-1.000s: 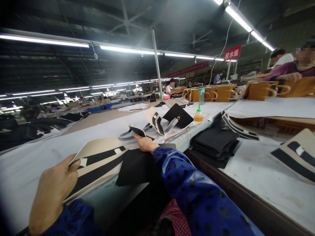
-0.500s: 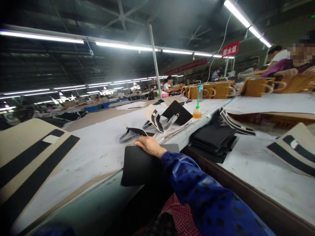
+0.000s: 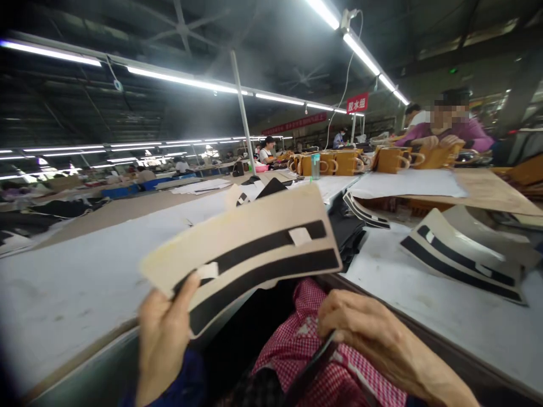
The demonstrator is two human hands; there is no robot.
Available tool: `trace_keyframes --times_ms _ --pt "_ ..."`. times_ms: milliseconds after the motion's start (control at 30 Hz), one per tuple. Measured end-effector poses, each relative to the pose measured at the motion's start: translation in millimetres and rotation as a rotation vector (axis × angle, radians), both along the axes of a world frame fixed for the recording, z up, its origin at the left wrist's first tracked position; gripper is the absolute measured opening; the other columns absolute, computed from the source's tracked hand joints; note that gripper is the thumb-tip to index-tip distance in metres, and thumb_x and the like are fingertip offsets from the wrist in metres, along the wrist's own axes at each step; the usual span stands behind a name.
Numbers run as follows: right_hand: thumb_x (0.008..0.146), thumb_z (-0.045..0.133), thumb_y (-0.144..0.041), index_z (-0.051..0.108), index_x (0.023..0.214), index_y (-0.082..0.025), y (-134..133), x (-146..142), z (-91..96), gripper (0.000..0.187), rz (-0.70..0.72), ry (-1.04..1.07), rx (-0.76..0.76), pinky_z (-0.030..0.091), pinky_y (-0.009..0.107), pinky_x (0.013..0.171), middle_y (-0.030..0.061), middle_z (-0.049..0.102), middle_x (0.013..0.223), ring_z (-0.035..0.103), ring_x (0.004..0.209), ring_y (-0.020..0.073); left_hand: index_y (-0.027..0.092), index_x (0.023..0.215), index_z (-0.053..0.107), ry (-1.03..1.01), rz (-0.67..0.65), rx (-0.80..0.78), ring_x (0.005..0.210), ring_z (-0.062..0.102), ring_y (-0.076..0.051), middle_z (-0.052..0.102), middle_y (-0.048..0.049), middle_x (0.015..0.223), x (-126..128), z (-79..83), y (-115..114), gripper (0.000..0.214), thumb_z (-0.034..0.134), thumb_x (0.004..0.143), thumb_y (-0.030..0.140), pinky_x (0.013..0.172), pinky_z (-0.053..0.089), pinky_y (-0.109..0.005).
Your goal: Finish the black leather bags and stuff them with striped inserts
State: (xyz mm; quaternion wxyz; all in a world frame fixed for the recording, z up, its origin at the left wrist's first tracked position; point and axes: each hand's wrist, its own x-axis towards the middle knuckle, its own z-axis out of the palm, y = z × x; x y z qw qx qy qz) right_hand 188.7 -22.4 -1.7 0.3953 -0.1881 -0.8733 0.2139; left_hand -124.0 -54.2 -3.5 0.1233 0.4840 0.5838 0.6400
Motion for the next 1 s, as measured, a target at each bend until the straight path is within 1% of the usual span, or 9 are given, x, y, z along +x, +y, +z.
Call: trace_keyframes --times_ms 100,167,267,333,533,633,767,900,1000 --pt "0.1 0.046 -0.034 0.063 0.088 -0.027 -7.1 17.9 -6.9 0.022 -0.219 0.065 -0.003 0.054 0.022 0.055 0.003 0.066 0.076 0.065 0.062 0.0154 0.018 0.103 0.075 -0.13 -0.374 -0.116 0.114 0.065 -0.03 0.077 -0.0069 0.104 60.4 -24.4 39.8 0.03 0.066 0.085 0.039 0.104 0.045 -0.04" --pt "0.1 0.047 -0.031 0.062 0.087 -0.025 -4.6 22.5 -17.0 0.021 -0.354 0.038 0.026 0.051 0.021 0.052 0.0014 0.064 0.071 0.063 0.058 0.0138 0.016 0.102 0.076 -0.279 -0.554 -0.195 0.111 0.066 -0.03 0.078 -0.0076 0.102 85.2 -44.1 53.0 0.03 0.069 0.081 0.036 0.101 0.047 -0.04" --pt "0.1 0.047 -0.029 0.063 0.092 -0.022 4.9 25.0 -34.2 0.019 -0.478 -0.042 0.07 0.051 0.021 0.057 0.0013 0.066 0.075 0.065 0.062 0.0135 0.015 0.11 0.073 -0.418 -0.688 -0.271 0.107 0.068 -0.029 0.076 -0.0102 0.106 104.8 -66.5 59.0 0.039 0.071 0.082 0.042 0.099 0.049 -0.04" --pt "0.1 0.047 -0.028 0.063 0.094 -0.021 10.9 25.2 -43.1 0.019 -0.513 -0.078 0.093 0.052 0.022 0.06 0.0026 0.068 0.078 0.067 0.066 0.0146 0.016 0.113 0.072 -0.45 -0.732 -0.303 0.11 0.067 -0.029 0.076 -0.0111 0.108 112.4 -72.9 57.7 0.044 0.071 0.082 0.047 0.1 0.049 -0.039" --pt "0.1 0.046 -0.026 0.064 0.091 -0.02 15.8 15.9 -50.1 0.021 -0.491 -0.136 0.159 0.052 0.022 0.061 0.0041 0.067 0.08 0.065 0.067 0.0139 0.014 0.108 0.075 -0.387 -0.811 -0.429 0.102 0.069 -0.03 0.076 -0.0093 0.1 121.3 -63.1 47.0 0.039 0.07 0.082 0.043 0.092 0.053 -0.037" --pt "0.099 0.05 -0.025 0.066 0.099 -0.02 14.1 6.8 -52.2 0.017 -0.537 -0.111 0.237 0.056 0.026 0.065 0.0056 0.07 0.083 0.069 0.072 0.0172 0.017 0.111 0.074 -0.33 -0.874 -0.469 0.096 0.069 -0.027 0.076 -0.0069 0.1 118.4 -56.2 42.8 0.035 0.067 0.084 0.039 0.086 0.054 -0.033" --pt "0.099 0.049 -0.02 0.062 0.117 -0.022 11.0 -5.0 -53.8 0.022 -0.543 -0.066 0.355 0.058 0.029 0.073 0.0067 0.073 0.094 0.071 0.082 0.0179 0.02 0.117 0.069 -0.302 -0.909 -0.393 0.103 0.067 -0.025 0.073 -0.0061 0.11 113.5 -52.8 41.3 0.033 0.064 0.087 0.034 0.09 0.052 -0.031" --pt "0.099 0.05 -0.014 0.066 0.105 -0.02 10.7 -10.9 -45.8 0.018 -0.418 0.019 0.415 0.051 0.02 0.059 0.0032 0.069 0.082 0.065 0.067 0.0106 0.018 0.119 0.064 -0.313 -0.907 -0.295 0.108 0.066 -0.024 0.071 -0.0075 0.116 107.5 -50.9 41.6 0.03 0.058 0.093 0.031 0.096 0.05 -0.032" --pt "0.098 0.054 -0.017 0.068 0.102 -0.021 12.5 -12.2 -34.1 0.015 -0.441 0.1 0.444 0.051 0.019 0.06 0.002 0.068 0.08 0.064 0.066 0.0097 0.019 0.121 0.063 -0.258 -0.861 -0.249 0.113 0.064 -0.025 0.07 -0.0067 0.121 102.0 -46.4 39.0 0.031 0.057 0.094 0.03 0.099 0.049 -0.032"
